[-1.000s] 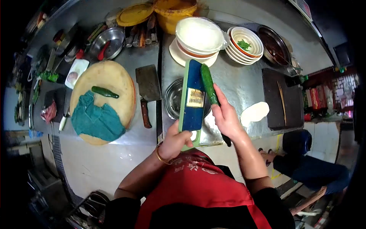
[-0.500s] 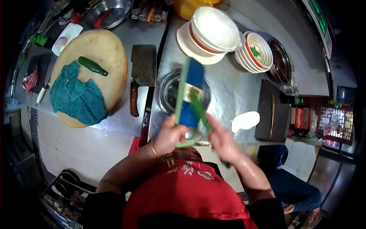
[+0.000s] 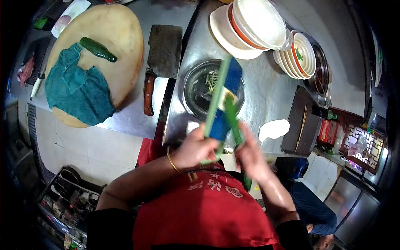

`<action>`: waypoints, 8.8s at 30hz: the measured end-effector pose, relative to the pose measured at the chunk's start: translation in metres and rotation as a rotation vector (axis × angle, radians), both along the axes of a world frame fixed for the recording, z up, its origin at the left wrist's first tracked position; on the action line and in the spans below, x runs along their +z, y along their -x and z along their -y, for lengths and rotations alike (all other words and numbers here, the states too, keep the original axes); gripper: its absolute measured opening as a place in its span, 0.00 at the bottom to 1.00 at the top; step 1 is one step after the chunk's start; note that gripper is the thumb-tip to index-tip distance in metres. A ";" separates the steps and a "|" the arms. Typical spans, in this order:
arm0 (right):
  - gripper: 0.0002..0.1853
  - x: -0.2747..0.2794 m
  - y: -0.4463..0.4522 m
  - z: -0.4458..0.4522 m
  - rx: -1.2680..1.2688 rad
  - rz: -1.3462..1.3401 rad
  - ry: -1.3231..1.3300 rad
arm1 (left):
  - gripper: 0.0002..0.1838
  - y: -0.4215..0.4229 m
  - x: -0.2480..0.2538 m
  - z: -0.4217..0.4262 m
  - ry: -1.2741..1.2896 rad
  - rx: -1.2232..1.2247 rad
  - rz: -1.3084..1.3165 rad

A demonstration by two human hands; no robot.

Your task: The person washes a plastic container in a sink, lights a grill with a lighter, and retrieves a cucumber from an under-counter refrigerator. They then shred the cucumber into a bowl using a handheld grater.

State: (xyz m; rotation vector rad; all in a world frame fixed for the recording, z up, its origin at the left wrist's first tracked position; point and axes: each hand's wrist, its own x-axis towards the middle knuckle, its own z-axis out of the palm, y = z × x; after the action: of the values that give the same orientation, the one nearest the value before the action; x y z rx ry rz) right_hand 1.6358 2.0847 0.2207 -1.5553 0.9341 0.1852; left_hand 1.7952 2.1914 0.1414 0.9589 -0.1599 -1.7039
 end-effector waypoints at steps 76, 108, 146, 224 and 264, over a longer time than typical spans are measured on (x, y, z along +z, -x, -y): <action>0.40 0.012 0.062 -0.057 -0.100 0.142 -0.059 | 0.26 -0.032 0.006 -0.007 0.038 0.054 0.041; 0.36 0.043 0.012 -0.047 -0.221 -0.010 -0.305 | 0.28 -0.052 0.008 -0.005 0.060 -0.230 0.053; 0.38 0.030 -0.007 -0.009 -0.507 -0.109 -0.395 | 0.28 -0.049 -0.005 0.000 0.026 -0.229 0.020; 0.26 -0.027 0.000 -0.029 -0.218 0.047 0.313 | 0.27 -0.019 0.004 0.007 0.028 -0.104 0.055; 0.26 -0.049 -0.040 0.020 -0.064 -0.279 0.453 | 0.29 -0.101 0.019 -0.039 -0.058 0.094 0.250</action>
State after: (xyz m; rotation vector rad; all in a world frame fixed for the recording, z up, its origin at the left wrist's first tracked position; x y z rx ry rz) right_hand 1.6756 2.0642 0.1717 -1.9440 1.3098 0.1539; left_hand 1.8962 2.2309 0.1599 1.2038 -0.2267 -1.5064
